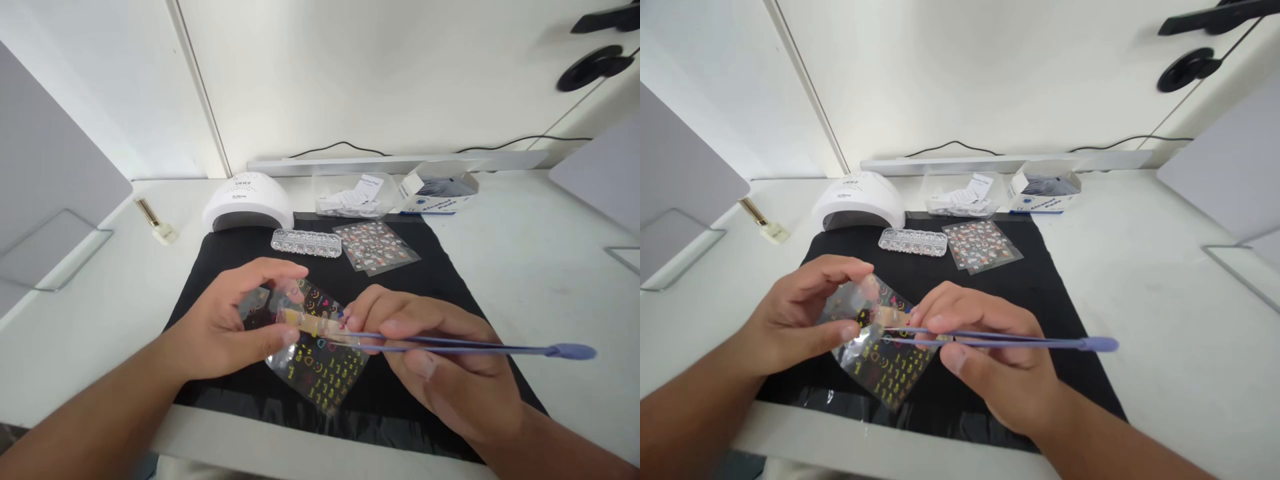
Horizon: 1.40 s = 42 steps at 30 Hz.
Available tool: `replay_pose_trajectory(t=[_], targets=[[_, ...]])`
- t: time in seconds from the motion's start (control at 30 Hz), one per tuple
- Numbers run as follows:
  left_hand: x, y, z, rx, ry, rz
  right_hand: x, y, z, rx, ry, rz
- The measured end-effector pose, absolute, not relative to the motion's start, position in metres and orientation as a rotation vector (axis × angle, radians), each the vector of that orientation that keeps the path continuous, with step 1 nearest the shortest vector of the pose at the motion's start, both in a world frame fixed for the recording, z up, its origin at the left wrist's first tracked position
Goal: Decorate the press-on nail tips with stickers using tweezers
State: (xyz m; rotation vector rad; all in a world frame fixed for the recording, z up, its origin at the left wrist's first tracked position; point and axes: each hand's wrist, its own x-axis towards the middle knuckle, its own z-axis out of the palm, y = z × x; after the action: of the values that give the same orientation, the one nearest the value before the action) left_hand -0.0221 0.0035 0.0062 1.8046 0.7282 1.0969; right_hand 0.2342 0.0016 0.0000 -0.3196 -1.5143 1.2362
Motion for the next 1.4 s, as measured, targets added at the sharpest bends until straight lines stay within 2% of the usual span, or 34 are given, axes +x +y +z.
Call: replay_pose_trajectory(t=[0.37, 0.7, 0.97, 1.17, 1.4], targets=[[-0.014, -0.001, 0.018, 1.618, 0.803, 0.974, 0.230, 0.000, -0.003, -0.308, -1.526, 1.323], [-0.004, -0.005, 0.015, 1.445, 0.849, 1.024, 0.234, -0.002, 0.003, -0.283, -1.731, 1.212], [0.001, -0.009, 0.019, 1.535, 0.932, 1.110, 0.235, -0.002, 0.007, -0.293, -1.797, 1.088], [-0.007, -0.008, 0.022, 1.543, 1.039, 1.162, 0.237, 0.005, 0.005, -0.401, -1.499, 1.036], [-0.027, 0.003, 0.022, 1.466, 1.097, 1.441, 0.242, 0.014, 0.010, -0.551, -1.211, 0.982]])
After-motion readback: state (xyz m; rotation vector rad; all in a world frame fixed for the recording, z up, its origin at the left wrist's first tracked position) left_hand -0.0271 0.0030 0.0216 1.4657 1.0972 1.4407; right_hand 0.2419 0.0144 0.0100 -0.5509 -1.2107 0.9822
